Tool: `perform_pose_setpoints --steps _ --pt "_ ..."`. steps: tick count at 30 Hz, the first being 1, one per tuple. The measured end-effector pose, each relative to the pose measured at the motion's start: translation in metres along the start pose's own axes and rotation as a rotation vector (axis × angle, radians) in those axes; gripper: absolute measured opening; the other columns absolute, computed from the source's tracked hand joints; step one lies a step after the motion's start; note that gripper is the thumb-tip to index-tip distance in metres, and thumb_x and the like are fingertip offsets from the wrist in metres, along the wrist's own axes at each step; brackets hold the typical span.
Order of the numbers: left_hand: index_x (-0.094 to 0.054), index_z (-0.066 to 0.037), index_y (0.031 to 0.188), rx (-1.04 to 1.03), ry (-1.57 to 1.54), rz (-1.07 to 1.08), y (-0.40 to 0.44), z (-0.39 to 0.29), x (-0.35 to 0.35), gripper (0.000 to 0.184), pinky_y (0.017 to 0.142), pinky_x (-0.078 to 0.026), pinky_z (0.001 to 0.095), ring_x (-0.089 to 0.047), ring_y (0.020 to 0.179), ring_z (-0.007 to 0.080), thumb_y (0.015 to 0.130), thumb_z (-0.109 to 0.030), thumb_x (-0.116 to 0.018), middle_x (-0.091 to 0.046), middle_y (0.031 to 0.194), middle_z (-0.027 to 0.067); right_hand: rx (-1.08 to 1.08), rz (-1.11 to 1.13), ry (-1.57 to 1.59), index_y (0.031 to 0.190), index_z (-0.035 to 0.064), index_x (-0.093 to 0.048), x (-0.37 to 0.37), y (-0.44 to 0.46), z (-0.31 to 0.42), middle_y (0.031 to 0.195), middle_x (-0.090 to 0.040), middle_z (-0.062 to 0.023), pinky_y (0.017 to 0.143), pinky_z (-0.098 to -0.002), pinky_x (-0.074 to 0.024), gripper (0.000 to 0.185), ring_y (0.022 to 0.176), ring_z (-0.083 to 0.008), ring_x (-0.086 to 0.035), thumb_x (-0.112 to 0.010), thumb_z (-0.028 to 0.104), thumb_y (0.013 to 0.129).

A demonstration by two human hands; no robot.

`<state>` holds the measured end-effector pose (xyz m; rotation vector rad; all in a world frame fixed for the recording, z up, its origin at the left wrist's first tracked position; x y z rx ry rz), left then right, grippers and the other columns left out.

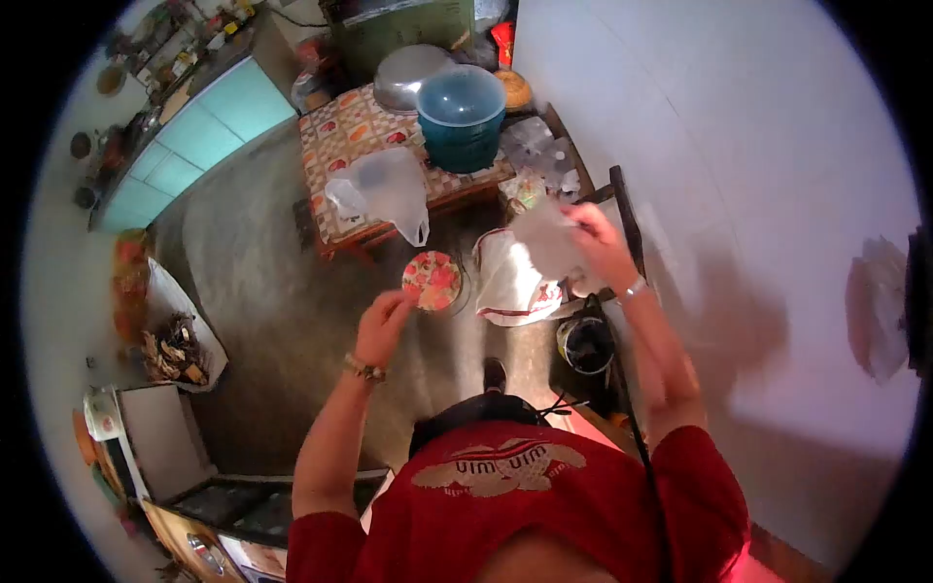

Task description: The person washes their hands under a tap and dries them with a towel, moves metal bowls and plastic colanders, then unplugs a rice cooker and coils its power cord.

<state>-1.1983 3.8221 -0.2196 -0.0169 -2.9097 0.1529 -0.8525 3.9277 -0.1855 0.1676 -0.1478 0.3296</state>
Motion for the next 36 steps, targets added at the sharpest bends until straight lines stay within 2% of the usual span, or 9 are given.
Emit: perform_pose_setpoints --steps 3,6,15,18,21,23,24,29,36 --pt "-0.06 -0.006 0.099 -0.406 0.279 0.109 0.012 -0.037 -0.012 0.02 0.076 -0.043 0.0289 -0.055 0.087 0.0184 0.083 -0.016 -0.054 -0.059 0.094 0.0054 -0.056 0.31 0.084 0.093 0.0033 -0.049 -0.107 0.022 0.072 0.115 -0.05 -0.0076 0.085 -0.0278 -0.0401 0.013 0.101 -0.0151 -0.048 -0.05 0.002 0.081" --pt "-0.058 -0.007 0.094 -0.48 0.931 0.348 0.003 -0.032 -0.009 0.024 0.072 -0.047 0.0342 -0.06 0.082 0.0247 0.076 -0.022 -0.058 -0.061 0.094 0.0128 0.459 0.664 -0.446 0.092 0.0074 -0.05 -0.213 0.007 0.127 0.111 -0.053 -0.0094 0.078 -0.0333 -0.0456 0.015 0.094 -0.0247 -0.055 -0.053 0.009 0.077" --pt "-0.057 -0.007 0.095 -0.289 0.226 -0.193 -0.072 -0.061 0.156 0.026 0.071 -0.047 0.0345 -0.06 0.082 0.0246 0.074 -0.022 -0.059 -0.061 0.094 0.012 0.702 1.109 -0.352 0.085 0.0058 -0.049 -0.336 -0.059 0.173 0.119 -0.046 -0.0098 0.08 -0.0344 -0.0452 0.015 0.095 -0.028 -0.053 -0.056 0.005 0.072" --pt "-0.057 -0.007 0.095 -0.252 0.19 -0.195 -0.114 -0.075 0.195 0.027 0.071 -0.047 0.0346 -0.06 0.082 0.0246 0.073 -0.022 -0.059 -0.061 0.094 0.0117 0.834 0.939 -0.256 0.084 0.0066 -0.05 -0.345 -0.052 0.179 0.115 -0.049 -0.0075 0.075 -0.0367 -0.0454 0.012 0.091 -0.027 -0.055 -0.056 0.008 0.074" --pt "-0.057 -0.007 0.095 -0.234 0.234 -0.104 -0.149 -0.095 0.205 0.027 0.071 -0.047 0.0347 -0.061 0.082 0.0246 0.073 -0.023 -0.059 -0.061 0.094 0.0115 0.66 0.848 -0.209 0.089 0.0076 -0.054 -0.357 -0.038 0.182 0.11 -0.053 -0.0072 0.076 -0.0338 -0.0451 0.012 0.093 -0.0222 -0.056 -0.056 0.011 0.077" --pt "-0.057 -0.007 0.096 -0.255 0.322 -0.001 -0.163 -0.106 0.189 0.028 0.07 -0.047 0.0348 -0.061 0.082 0.0246 0.073 -0.023 -0.059 -0.061 0.093 0.0113 -0.601 0.948 0.376 0.102 0.0048 -0.053 -0.38 -0.026 0.134 0.118 -0.048 -0.0078 0.086 -0.0366 -0.0419 0.024 0.103 -0.0197 -0.051 -0.055 0.014 0.08" --pt "-0.057 -0.007 0.096 -0.281 0.396 0.051 -0.168 -0.109 0.175 0.028 0.07 -0.047 0.0349 -0.061 0.082 0.0246 0.072 -0.023 -0.059 -0.061 0.093 0.0112 -0.684 0.906 0.214 0.115 0.0031 -0.048 -0.396 -0.028 0.13 0.122 -0.047 -0.0095 0.09 -0.036 -0.04 0.035 0.11 -0.0213 -0.047 -0.053 0.019 0.085" --pt "-0.057 -0.007 0.096 -0.317 0.643 0.224 -0.177 -0.128 0.135 0.03 0.07 -0.048 0.035 -0.061 0.082 0.0246 0.071 -0.023 -0.06 -0.062 0.093 0.0107 -0.388 1.177 0.233 0.115 0.0033 -0.047 -0.451 -0.062 0.151 0.121 -0.047 -0.0092 0.09 -0.0355 -0.0399 0.035 0.11 -0.0208 -0.047 -0.052 0.02 0.085" --pt "-0.056 -0.006 0.097 -0.305 0.888 0.435 -0.161 -0.15 0.137 0.032 0.069 -0.048 0.0353 -0.061 0.083 0.0246 0.07 -0.023 -0.06 -0.062 0.093 0.0101 0.525 1.535 -0.092 0.116 0.0035 -0.047 -0.514 -0.122 0.208 0.12 -0.048 -0.0088 0.09 -0.0348 -0.0397 0.036 0.109 -0.0201 -0.047 -0.052 0.02 0.085"
Point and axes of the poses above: each hand's wrist, its own y-axis towards the middle knuckle, its own x-axis out of the back of the hand, z = x × y, the point moved 3 cm from there along y, towards the middle knuckle
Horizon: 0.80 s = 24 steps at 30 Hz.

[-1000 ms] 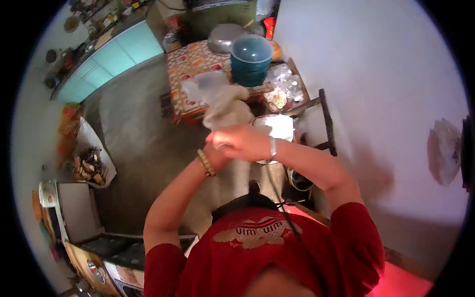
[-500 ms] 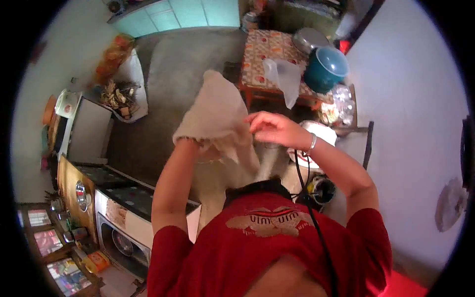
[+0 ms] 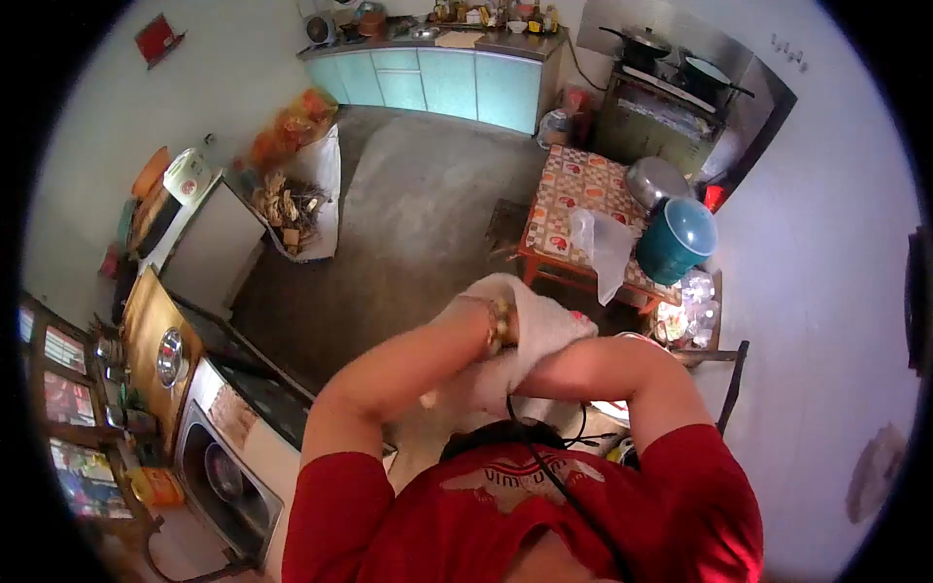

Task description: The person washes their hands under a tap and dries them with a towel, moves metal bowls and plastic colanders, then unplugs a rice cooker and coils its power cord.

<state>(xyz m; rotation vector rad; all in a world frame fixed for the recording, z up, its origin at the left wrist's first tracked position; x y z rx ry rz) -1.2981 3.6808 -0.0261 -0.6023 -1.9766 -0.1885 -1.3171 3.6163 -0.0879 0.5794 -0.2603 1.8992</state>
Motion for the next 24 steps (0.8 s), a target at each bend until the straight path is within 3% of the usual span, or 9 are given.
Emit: perform_pose_setpoints --steps 3,11,15,18,19,20,23,24 --pt "-0.055 -0.006 0.099 -0.004 0.03 0.005 -0.002 0.006 0.004 0.035 0.07 -0.047 0.0343 -0.061 0.084 0.0236 0.069 -0.023 -0.061 -0.061 0.094 0.0098 -0.005 -0.011 0.029 0.117 0.0036 -0.046 0.017 -0.006 0.0 0.119 -0.048 -0.0087 0.091 -0.0345 -0.0396 0.036 0.109 -0.0198 -0.047 -0.052 0.02 0.085" --pt "-0.049 -0.006 0.113 0.065 -0.345 -0.282 -0.05 -0.004 0.004 0.058 0.08 -0.041 0.0259 -0.055 0.092 0.016 0.06 -0.019 -0.066 -0.057 0.099 0.0084 -0.094 -0.04 0.211 0.118 0.0038 -0.046 0.051 -0.037 -0.002 0.118 -0.049 -0.0083 0.091 -0.0337 -0.0395 0.037 0.108 -0.0191 -0.048 -0.052 0.021 0.086" --pt "-0.053 -0.004 0.104 0.225 -0.854 -0.551 -0.04 0.009 -0.012 0.041 0.081 -0.042 0.0289 -0.055 0.094 0.0292 0.065 -0.011 -0.059 -0.057 0.099 0.0146 -0.103 -0.042 0.289 0.118 0.0039 -0.045 0.052 -0.045 0.0 0.118 -0.05 -0.0081 0.092 -0.0333 -0.0394 0.037 0.108 -0.0187 -0.048 -0.051 0.021 0.086" --pt "-0.057 -0.008 0.095 0.404 0.145 0.243 -0.023 -0.02 0.006 0.029 0.081 -0.043 0.0299 -0.054 0.095 0.027 0.066 -0.008 -0.056 -0.058 0.101 0.0108 -0.11 -0.077 0.332 0.118 0.004 -0.045 0.052 -0.053 -0.001 0.117 -0.05 -0.0079 0.092 -0.033 -0.0393 0.037 0.108 -0.0184 -0.048 -0.051 0.022 0.086" --pt "-0.057 -0.008 0.095 0.403 0.147 0.241 -0.017 -0.02 0.003 0.029 0.081 -0.043 0.0299 -0.054 0.095 0.027 0.066 -0.008 -0.056 -0.058 0.101 0.0108 -0.114 -0.11 0.358 0.119 0.0041 -0.045 0.053 -0.058 -0.002 0.117 -0.05 -0.0078 0.092 -0.0329 -0.0393 0.037 0.108 -0.0183 -0.048 -0.051 0.022 0.086" --pt "-0.06 -0.007 0.09 0.229 0.178 -0.007 -0.01 -0.026 0.008 0.039 0.078 -0.046 0.0299 -0.057 0.091 0.025 0.053 -0.017 -0.068 -0.059 0.098 0.011 -0.126 -0.147 0.38 0.119 0.0041 -0.045 0.055 -0.064 -0.003 0.117 -0.05 -0.0078 0.092 -0.0328 -0.0393 0.037 0.108 -0.0182 -0.048 -0.051 0.022 0.086" --pt "-0.064 -0.007 0.088 0.073 0.491 -0.294 -0.025 -0.067 0.035 0.047 0.079 -0.045 0.0261 -0.058 0.092 0.0182 0.047 -0.026 -0.079 -0.061 0.095 0.0092 -0.143 -0.274 0.427 0.119 0.0042 -0.045 0.065 -0.082 -0.007 0.116 -0.051 -0.0076 0.092 -0.0325 -0.0392 0.038 0.108 -0.0179 -0.048 -0.051 0.022 0.087" --pt "-0.058 -0.009 0.099 0.179 0.367 -0.29 -0.031 -0.077 0.059 0.039 0.084 -0.041 0.0256 -0.056 0.09 0.0183 0.062 -0.019 -0.063 -0.059 0.094 0.0063 -0.148 -0.332 0.408 0.119 0.0042 -0.045 0.071 -0.087 -0.008 0.116 -0.051 -0.0076 0.092 -0.0323 -0.0392 0.038 0.108 -0.0178 -0.048 -0.051 0.022 0.087"
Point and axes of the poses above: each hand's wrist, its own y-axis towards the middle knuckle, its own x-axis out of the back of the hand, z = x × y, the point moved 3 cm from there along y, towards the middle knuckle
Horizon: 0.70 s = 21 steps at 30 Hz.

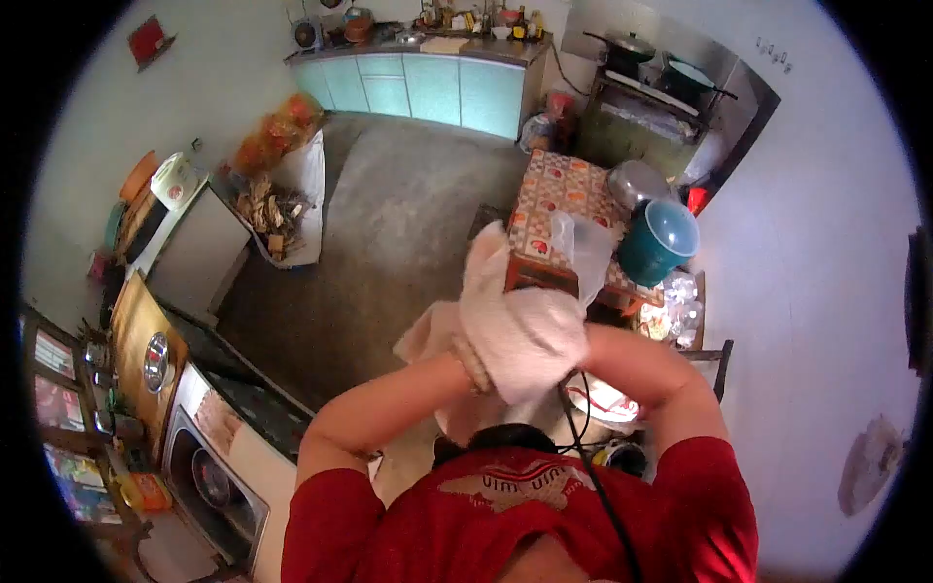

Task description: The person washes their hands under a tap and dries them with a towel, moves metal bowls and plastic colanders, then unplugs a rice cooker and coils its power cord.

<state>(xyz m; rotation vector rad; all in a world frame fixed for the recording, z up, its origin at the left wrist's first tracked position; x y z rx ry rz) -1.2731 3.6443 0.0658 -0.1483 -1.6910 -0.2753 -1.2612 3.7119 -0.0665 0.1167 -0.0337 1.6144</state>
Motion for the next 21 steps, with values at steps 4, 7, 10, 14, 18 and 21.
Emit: perform_pose_setpoints --steps 4,7,10,14,18,21 --pt "-0.056 -0.008 0.102 0.146 -0.718 -0.42 -0.025 0.055 -0.031 0.039 0.085 -0.041 0.0254 -0.055 0.091 0.0182 0.064 -0.018 -0.062 -0.058 0.097 0.0067 0.084 -0.195 -0.042 0.12 0.0043 -0.044 0.031 0.003 0.004 0.116 -0.051 -0.0074 0.092 -0.0319 -0.0391 0.038 0.107 -0.0174 -0.049 -0.051 0.022 0.087" --pt "-0.055 -0.007 0.103 0.273 -1.277 -0.85 -0.023 0.088 -0.054 0.039 0.085 -0.041 0.0253 -0.054 0.093 0.0181 0.066 -0.017 -0.062 -0.057 0.099 0.007 -0.048 0.177 0.876 0.127 0.0061 -0.037 0.036 0.011 0.0 0.128 -0.042 -0.0067 0.097 -0.0345 -0.0344 0.05 0.117 -0.0197 -0.041 -0.052 0.031 0.086" --pt "-0.053 -0.006 0.105 0.319 -1.477 -1.031 0.01 0.093 -0.081 0.04 0.085 -0.04 0.0251 -0.054 0.094 0.0181 0.068 -0.017 -0.062 -0.056 0.101 0.0073 0.183 -0.15 1.125 0.128 0.0084 -0.034 0.004 0.034 0.049 0.127 -0.042 -0.008 0.098 -0.038 -0.0337 0.057 0.116 -0.0223 -0.042 -0.051 0.04 0.085" --pt "-0.052 -0.005 0.108 0.304 -1.547 -1.08 0.012 0.094 -0.092 0.04 0.086 -0.04 0.0249 -0.053 0.095 0.018 0.07 -0.016 -0.061 -0.054 0.103 0.0077 0.356 -0.269 1.08 0.129 0.0111 -0.036 0.0 0.036 0.089 0.126 -0.044 -0.0091 0.099 -0.0421 -0.0327 0.058 0.114 -0.0257 -0.045 -0.046 0.047 0.084" --pt "-0.05 -0.005 0.11 0.204 -1.578 -1.043 -0.004 0.091 -0.083 0.041 0.086 -0.04 0.0248 -0.052 0.097 0.0179 0.072 -0.015 -0.061 -0.053 0.106 0.0081 0.34 -0.155 1.319 0.128 0.0121 -0.036 -0.006 0.036 0.071 0.125 -0.044 -0.009 0.098 -0.0391 -0.0342 0.055 0.113 -0.0241 -0.045 -0.046 0.045 0.085" --pt "-0.049 -0.004 0.112 0.137 -1.556 -1.013 -0.008 0.088 -0.073 0.041 0.086 -0.039 0.0246 -0.051 0.098 0.0178 0.074 -0.015 -0.06 -0.052 0.108 0.0084 0.335 -0.182 1.324 0.128 0.011 -0.036 -0.002 0.032 0.041 0.126 -0.043 -0.0089 0.096 -0.038 -0.0357 0.051 0.113 -0.0234 -0.045 -0.048 0.039 0.086"
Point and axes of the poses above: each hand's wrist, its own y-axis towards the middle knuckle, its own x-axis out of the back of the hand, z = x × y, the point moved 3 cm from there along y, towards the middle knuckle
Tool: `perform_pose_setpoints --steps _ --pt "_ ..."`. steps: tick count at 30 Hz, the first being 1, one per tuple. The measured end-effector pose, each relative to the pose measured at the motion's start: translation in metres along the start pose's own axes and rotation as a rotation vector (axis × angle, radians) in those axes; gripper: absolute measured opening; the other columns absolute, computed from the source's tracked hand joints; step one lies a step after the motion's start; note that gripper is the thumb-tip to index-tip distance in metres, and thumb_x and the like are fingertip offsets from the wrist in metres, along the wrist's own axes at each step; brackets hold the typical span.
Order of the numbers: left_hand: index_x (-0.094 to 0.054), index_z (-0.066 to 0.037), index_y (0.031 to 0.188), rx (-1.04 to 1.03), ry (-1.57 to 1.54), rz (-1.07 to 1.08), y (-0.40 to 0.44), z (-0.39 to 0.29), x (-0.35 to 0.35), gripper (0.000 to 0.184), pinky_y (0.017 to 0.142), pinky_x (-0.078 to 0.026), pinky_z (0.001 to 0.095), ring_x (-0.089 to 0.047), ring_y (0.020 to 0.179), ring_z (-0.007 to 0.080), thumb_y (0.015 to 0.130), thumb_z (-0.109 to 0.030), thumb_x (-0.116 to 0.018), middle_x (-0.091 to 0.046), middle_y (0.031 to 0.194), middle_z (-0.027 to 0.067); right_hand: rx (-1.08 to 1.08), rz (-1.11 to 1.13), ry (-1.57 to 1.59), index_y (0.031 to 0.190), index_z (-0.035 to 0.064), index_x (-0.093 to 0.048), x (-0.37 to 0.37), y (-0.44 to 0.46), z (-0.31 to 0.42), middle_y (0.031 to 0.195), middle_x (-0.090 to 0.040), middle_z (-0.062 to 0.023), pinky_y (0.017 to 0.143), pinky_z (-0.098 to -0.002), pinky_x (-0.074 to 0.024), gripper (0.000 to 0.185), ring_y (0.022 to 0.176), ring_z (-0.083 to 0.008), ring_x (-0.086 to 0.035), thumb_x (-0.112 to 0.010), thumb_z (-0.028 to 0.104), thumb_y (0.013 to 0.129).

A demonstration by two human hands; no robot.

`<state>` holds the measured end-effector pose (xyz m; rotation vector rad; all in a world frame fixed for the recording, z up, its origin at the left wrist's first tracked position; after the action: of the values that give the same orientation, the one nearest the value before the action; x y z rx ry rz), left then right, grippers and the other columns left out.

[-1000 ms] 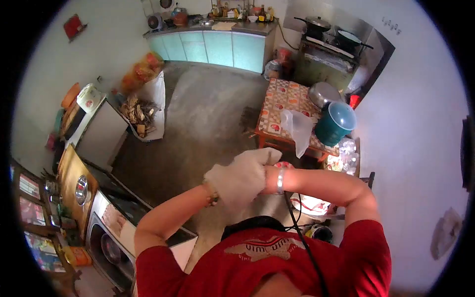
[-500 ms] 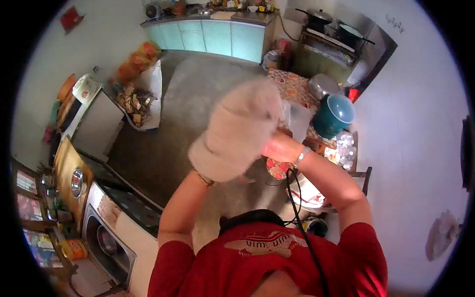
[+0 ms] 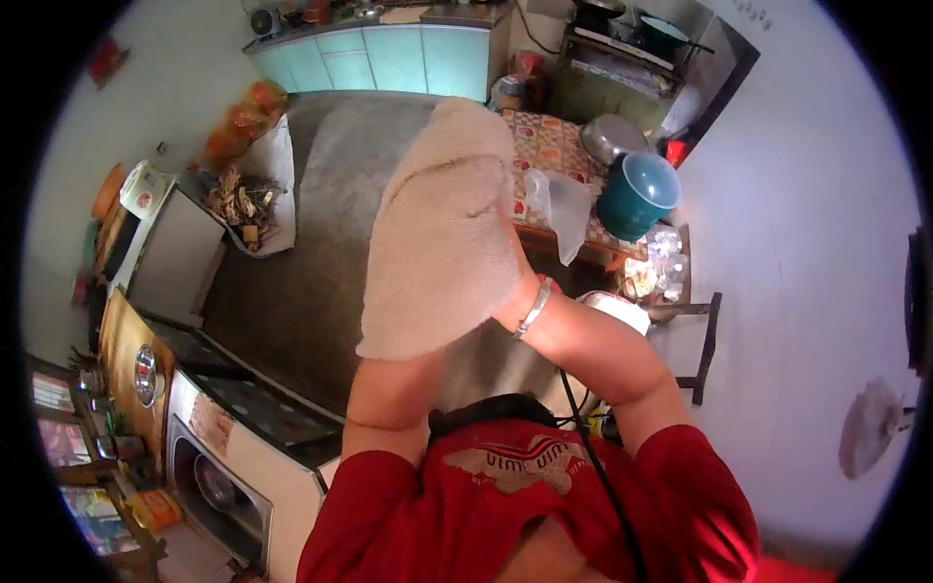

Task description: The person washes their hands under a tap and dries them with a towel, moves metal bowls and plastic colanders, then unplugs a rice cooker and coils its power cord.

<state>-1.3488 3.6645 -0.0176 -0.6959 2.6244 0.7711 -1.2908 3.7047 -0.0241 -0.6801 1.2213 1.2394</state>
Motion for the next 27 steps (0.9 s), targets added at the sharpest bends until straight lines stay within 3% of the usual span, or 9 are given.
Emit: perform_pose_setpoints --steps 5,7,10,14,16,19,23,26,27 --pt "-0.046 -0.003 0.115 -0.13 0.313 -0.015 0.0 -0.001 -0.011 0.042 0.087 -0.039 0.0244 -0.05 0.1 0.0177 0.077 -0.014 -0.06 -0.05 0.111 0.0089 0.266 -0.097 -0.899 0.127 0.0071 -0.036 0.009 -0.01 0.028 0.127 -0.042 -0.0094 0.097 -0.039 -0.0353 0.048 0.114 -0.0247 -0.044 -0.045 0.034 0.088" --pt "-0.045 -0.002 0.116 -0.222 0.641 -0.033 -0.001 0.011 -0.025 0.042 0.087 -0.039 0.0243 -0.049 0.101 0.0177 0.078 -0.013 -0.059 -0.049 0.112 0.0091 0.262 -0.366 -0.511 0.126 0.0048 -0.037 0.01 -0.007 0.048 0.126 -0.044 -0.0101 0.096 -0.0375 -0.0363 0.047 0.113 -0.0242 -0.045 -0.045 0.031 0.088" --pt "-0.045 -0.002 0.118 -0.242 0.911 0.021 -0.003 0.007 -0.048 0.042 0.088 -0.038 0.0253 -0.048 0.102 0.0189 0.079 -0.013 -0.059 -0.048 0.115 0.0096 0.201 -0.172 -0.244 0.121 0.0034 -0.041 0.019 -0.008 0.072 0.119 -0.049 -0.01 0.093 -0.0376 -0.0392 0.039 0.107 -0.0231 -0.049 -0.045 0.024 0.088" --pt "-0.043 -0.003 0.121 0.07 0.671 0.16 -0.019 0.028 -0.04 0.044 0.094 -0.035 0.0305 -0.046 0.109 0.0229 0.082 -0.014 -0.057 -0.046 0.122 0.0111 0.246 -0.525 -0.681 0.118 -0.0016 -0.043 0.063 -0.015 0.086 0.114 -0.051 -0.0108 0.085 -0.0314 -0.0408 0.042 0.103 -0.0201 -0.049 -0.043 0.027 0.088" --pt "-0.043 -0.003 0.123 -0.21 1.029 0.466 -0.039 0.056 -0.006 0.042 0.094 -0.035 0.0291 -0.045 0.112 0.02 0.083 -0.014 -0.055 -0.045 0.124 0.0098 0.358 -0.672 -1.045 0.106 -0.0052 -0.052 0.059 -0.032 0.112 0.1 -0.057 -0.0127 0.075 -0.029 -0.0434 0.042 0.092 -0.0192 -0.054 -0.042 0.032 0.088" --pt "-0.045 -0.002 0.12 0.522 0.373 0.39 -0.053 0.055 0.044 0.036 0.09 -0.039 0.0305 -0.05 0.106 0.0185 0.086 -0.014 -0.05 -0.052 0.116 0.0075 0.459 -0.865 -1.442 0.091 -0.0061 -0.058 0.049 -0.057 0.156 0.084 -0.06 -0.0124 0.066 -0.0304 -0.0448 0.046 0.077 -0.0192 -0.057 -0.044 0.037 0.086" --pt "-0.048 -0.003 0.115 0.985 0.503 0.359 -0.063 0.058 0.077 0.031 0.087 -0.041 0.0319 -0.052 0.102 0.0181 0.087 -0.015 -0.046 -0.055 0.111 0.0076 0.095 -0.708 -1.778 0.088 -0.0038 -0.059 0.019 -0.076 0.129 0.07 -0.059 -0.0068 0.061 -0.0279 -0.0436 0.044 0.065 -0.0142 -0.055 -0.049 0.039 0.086" --pt "-0.053 -0.003 0.108 0.963 0.241 0.072 -0.037 0.067 0.043 0.028 0.074 -0.046 0.0308 -0.056 0.094 0.0164 0.083 -0.015 -0.052 -0.056 0.107 0.0059 0.395 0.138 -2.101 0.092 -0.0021 -0.059 0.017 -0.067 0.064 0.085 -0.06 -0.0122 0.073 -0.0358 -0.042 0.034 0.084 -0.0219 -0.055 -0.049 0.029 0.084" --pt "-0.053 -0.003 0.108 0.34 0.685 0.396 -0.006 0.047 0.007 0.029 0.075 -0.046 0.0314 -0.056 0.094 0.0166 0.081 -0.015 -0.053 -0.056 0.106 0.0051 0.616 0.417 -2.185 0.094 -0.0015 -0.058 0.018 -0.066 0.04 0.095 -0.061 -0.0155 0.08 -0.0397 -0.041 0.029 0.094 -0.0257 -0.055 -0.049 0.024 0.083"
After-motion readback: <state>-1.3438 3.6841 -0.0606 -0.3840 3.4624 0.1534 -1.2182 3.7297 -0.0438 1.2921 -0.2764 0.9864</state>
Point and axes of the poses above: each hand's wrist, its own y-axis towards the middle knuckle, its own x-axis out of the back of the hand, z = x × y, the point moved 3 cm from there along y, towards the middle knuckle
